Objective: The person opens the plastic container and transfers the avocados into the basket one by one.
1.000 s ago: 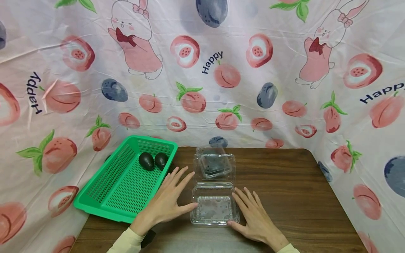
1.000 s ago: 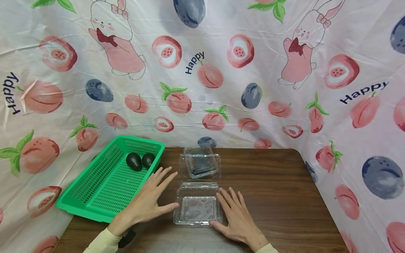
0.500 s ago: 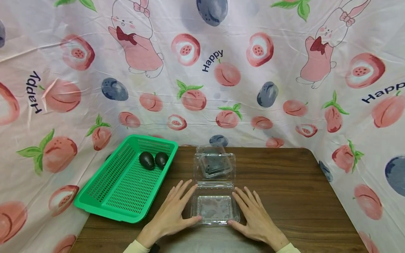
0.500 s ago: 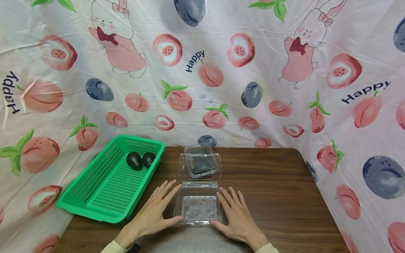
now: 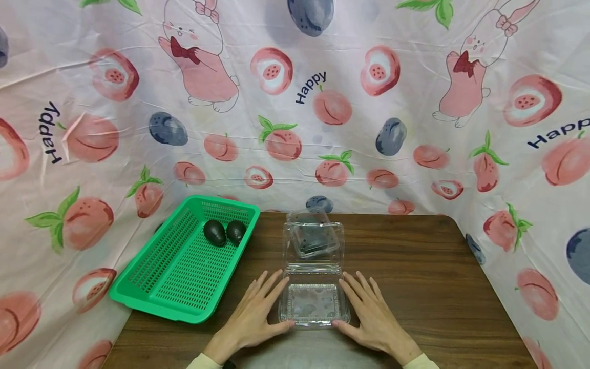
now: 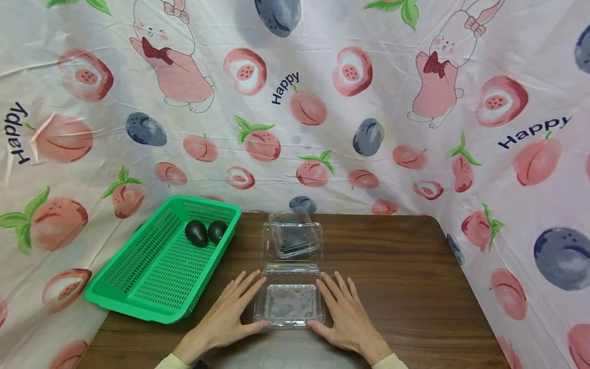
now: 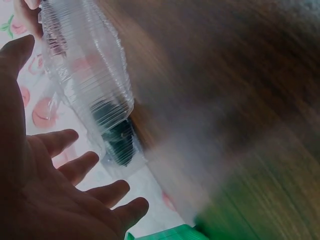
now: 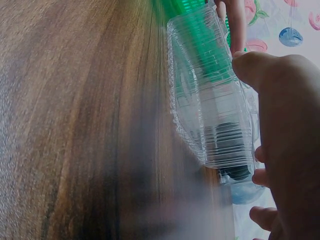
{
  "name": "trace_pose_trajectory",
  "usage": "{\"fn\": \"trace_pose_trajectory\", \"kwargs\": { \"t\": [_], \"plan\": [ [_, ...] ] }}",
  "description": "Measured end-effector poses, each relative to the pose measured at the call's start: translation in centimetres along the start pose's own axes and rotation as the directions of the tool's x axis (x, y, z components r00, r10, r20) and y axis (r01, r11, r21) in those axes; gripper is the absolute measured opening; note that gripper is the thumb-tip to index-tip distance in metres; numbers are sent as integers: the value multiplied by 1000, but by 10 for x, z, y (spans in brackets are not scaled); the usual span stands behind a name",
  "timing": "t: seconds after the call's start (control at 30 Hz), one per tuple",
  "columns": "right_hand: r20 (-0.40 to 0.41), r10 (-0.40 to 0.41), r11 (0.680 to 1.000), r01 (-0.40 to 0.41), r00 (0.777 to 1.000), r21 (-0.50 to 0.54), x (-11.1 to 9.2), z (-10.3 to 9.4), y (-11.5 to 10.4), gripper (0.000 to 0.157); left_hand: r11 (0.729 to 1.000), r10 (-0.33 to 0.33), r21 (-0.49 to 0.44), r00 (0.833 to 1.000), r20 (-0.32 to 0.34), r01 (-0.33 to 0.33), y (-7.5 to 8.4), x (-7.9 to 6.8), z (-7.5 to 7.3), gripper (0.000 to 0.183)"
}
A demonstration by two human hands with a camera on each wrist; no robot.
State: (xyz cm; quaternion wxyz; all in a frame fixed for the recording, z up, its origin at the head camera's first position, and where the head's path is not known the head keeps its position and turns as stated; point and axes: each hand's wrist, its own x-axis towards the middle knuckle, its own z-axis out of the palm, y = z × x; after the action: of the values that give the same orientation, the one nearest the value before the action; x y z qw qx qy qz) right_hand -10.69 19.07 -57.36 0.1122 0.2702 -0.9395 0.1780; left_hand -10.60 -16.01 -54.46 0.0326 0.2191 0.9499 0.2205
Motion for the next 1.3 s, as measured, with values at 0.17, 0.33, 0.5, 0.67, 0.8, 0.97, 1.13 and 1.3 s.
{"fn": "trace_pose_trajectory", "kwargs": {
  "t": [0.17, 0.33, 0.5, 0.67, 0.8, 0.97, 1.13, 1.3],
  "plan": [
    [-3, -3, 1000, 3, 1000, 10, -1, 0, 1, 96, 1000, 2, 2, 1000, 5, -2, -1, 0, 2, 101],
    [5, 0, 1000, 0, 1000, 4, -1, -1, 1, 97, 1000, -5, 4, 1000, 2, 5, 0, 0, 6, 101],
    [1, 4, 999, -4, 1000, 32, -4, -2, 5, 97, 1000, 4, 14, 1000, -6, -4, 2, 1, 10, 100],
    [-15, -14, 998, 15, 1000, 53, -7, -4, 12, 96, 999, 32, 38, 999, -31, -31, 6, 2, 14, 99],
    [-28, -28, 998, 30, 999, 47, -10, -6, 17, 96, 997, 54, 57, 997, -48, -51, 11, 4, 18, 99],
    [-45, -41, 999, 41, 998, 11, -13, -8, 25, 96, 994, 71, 91, 995, -64, -65, 16, 9, 23, 99],
    [-51, -44, 999, 44, 998, -12, -16, -11, 34, 96, 988, 88, 133, 993, -77, -78, 23, 15, 29, 98],
    [-67, -47, 999, 46, 997, -7, -21, -16, 43, 96, 987, 101, 135, 992, -72, -91, 32, 23, 32, 98]
  ]
}}
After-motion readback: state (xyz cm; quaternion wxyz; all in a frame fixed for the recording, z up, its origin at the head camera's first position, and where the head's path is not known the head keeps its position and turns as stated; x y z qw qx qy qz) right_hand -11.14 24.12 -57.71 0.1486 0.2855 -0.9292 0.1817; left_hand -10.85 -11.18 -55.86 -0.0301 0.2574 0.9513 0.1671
